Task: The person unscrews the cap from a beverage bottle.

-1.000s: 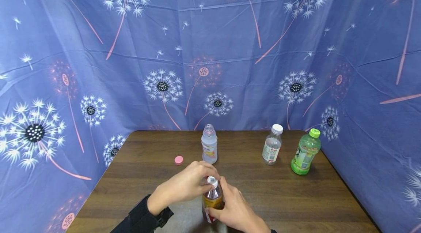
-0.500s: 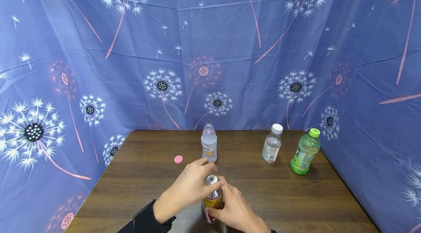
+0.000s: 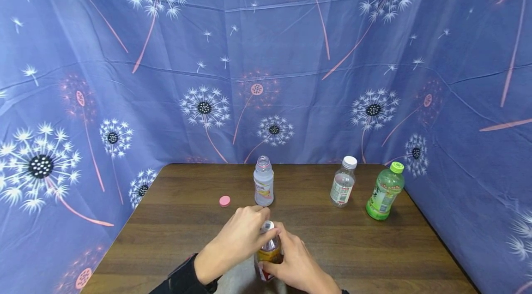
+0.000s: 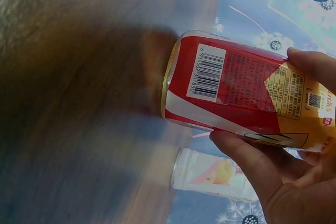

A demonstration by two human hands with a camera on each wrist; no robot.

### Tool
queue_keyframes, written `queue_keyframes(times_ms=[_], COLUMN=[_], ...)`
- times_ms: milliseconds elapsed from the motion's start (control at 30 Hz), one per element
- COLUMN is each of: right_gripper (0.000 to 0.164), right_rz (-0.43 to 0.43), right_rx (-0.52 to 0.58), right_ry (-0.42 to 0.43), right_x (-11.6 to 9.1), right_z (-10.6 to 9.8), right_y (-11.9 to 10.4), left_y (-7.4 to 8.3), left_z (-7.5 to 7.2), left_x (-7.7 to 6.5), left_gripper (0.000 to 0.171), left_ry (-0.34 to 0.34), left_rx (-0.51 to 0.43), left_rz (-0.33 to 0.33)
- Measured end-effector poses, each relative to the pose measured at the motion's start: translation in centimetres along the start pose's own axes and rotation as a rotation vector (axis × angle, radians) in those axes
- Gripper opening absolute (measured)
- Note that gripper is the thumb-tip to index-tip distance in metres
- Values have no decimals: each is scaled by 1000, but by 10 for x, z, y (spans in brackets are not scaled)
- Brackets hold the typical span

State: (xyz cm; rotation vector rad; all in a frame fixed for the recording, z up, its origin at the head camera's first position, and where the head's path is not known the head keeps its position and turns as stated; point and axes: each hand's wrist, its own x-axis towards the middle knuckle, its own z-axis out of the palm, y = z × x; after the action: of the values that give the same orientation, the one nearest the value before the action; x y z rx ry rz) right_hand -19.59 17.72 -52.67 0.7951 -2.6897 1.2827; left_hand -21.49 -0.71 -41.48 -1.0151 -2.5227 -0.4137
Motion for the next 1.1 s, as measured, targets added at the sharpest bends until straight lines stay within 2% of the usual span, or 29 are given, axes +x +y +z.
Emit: queue_keyframes(times_ms=[233,400,533,667,733,867,1100], right_gripper=[77,77,80,80,81,87,98], right_rz=[-54,-47,-39,-30,-26,-23,-23], right_rx=[-32,-17,-10,-3,6,16,24], right_ry=[36,30,26,9,-4,-17,-17], right_x=[2,2,2,2,2,2,2], right_z=[0,-1,-1,-1,-1,-1,-1], right_y=[-1,-2,-2,-2,-2,-2,0], left_y=[-8,-18,-29,-38,-40,-42,-41], left_z=[-5,-7,-8,-11,-14,-19,-20], left_x=[0,2,4,7,8,8,6], left_gripper=[21,16,16,23,26,30,34], left_ry=[-65,-119,-181,-258,-302,-358,-386], left_rx=[-74,-176,-261,-341,-368,-351,-329], left_rz=[103,181,249,302,314,322,320])
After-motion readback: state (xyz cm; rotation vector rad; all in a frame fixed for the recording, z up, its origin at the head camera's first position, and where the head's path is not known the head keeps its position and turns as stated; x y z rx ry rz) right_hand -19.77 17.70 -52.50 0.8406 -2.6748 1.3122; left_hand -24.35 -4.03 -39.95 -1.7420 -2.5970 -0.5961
